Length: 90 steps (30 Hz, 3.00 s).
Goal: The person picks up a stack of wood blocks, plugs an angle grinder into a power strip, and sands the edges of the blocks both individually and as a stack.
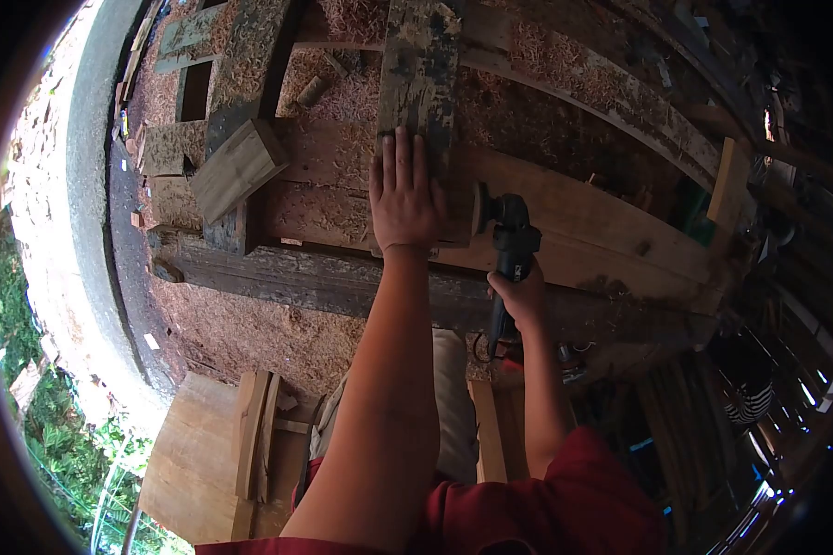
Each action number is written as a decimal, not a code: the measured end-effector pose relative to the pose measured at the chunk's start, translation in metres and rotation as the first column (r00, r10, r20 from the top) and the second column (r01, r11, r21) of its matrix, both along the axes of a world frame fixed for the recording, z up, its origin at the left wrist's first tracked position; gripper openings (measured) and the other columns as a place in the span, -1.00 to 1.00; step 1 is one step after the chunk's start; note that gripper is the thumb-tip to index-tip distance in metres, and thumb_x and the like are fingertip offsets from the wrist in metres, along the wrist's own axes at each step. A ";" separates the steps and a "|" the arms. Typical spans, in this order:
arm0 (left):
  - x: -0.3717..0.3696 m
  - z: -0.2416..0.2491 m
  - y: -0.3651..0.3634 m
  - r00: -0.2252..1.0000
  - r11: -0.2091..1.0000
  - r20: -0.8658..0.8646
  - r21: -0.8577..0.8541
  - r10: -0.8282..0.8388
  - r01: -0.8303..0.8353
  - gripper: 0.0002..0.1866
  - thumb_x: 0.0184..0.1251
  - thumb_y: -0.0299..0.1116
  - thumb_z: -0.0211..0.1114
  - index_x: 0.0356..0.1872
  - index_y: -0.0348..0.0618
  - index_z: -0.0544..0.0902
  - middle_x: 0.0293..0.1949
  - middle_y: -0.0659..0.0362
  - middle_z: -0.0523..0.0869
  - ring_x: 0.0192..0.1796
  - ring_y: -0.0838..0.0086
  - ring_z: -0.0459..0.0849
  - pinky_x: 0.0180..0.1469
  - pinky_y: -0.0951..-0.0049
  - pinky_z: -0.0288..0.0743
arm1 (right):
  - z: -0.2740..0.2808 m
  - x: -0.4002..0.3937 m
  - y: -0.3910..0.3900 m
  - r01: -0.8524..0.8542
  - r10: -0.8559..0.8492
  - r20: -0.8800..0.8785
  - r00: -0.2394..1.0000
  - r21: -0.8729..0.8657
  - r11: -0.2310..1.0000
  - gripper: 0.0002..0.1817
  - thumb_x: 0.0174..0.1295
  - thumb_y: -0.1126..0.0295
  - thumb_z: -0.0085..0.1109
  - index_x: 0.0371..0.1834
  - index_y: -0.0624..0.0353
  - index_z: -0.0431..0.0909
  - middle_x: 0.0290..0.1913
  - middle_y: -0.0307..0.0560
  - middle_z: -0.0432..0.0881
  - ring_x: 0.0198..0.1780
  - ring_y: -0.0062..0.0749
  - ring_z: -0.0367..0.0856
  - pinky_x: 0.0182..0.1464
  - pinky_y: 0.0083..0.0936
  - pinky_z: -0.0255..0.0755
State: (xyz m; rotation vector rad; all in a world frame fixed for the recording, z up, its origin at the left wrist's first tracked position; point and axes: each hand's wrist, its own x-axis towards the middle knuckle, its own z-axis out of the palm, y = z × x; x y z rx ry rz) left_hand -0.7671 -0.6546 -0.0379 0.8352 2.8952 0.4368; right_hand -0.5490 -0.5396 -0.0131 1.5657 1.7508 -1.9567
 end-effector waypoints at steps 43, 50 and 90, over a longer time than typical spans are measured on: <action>0.001 0.000 0.001 1.000 1.000 -0.003 -0.023 -0.001 0.001 -0.24 0.62 -0.08 0.01 0.76 -0.13 0.25 0.81 -0.01 0.15 0.83 0.04 0.09 0.83 -0.08 -0.08 | -0.015 -0.022 0.009 0.040 -0.040 -0.014 0.999 0.007 0.999 -0.51 0.15 0.50 0.45 0.16 0.28 0.56 -0.27 -0.16 0.68 -0.38 -0.43 0.74 -0.25 -0.35 0.63; 0.001 0.000 0.000 1.000 1.000 -0.003 -0.016 0.001 -0.001 -0.24 0.62 -0.09 0.01 0.76 -0.13 0.25 0.81 0.00 0.15 0.83 0.04 0.09 0.82 -0.08 -0.06 | -0.018 -0.019 0.007 0.040 -0.040 -0.030 0.999 0.007 0.999 -0.53 0.15 0.50 0.45 0.15 0.28 0.55 -0.29 -0.16 0.68 -0.39 -0.43 0.74 -0.26 -0.35 0.63; 0.002 -0.003 0.000 0.999 0.999 -0.032 -0.032 -0.003 0.002 -0.25 0.65 -0.07 -0.02 0.78 -0.09 0.22 0.82 0.04 0.15 0.84 0.10 0.06 0.83 -0.07 -0.06 | -0.014 0.020 -0.017 0.048 -0.047 -0.051 0.998 0.014 0.999 -0.49 0.15 0.50 0.47 0.18 0.26 0.52 -0.34 -0.14 0.66 -0.42 -0.38 0.76 -0.30 -0.30 0.64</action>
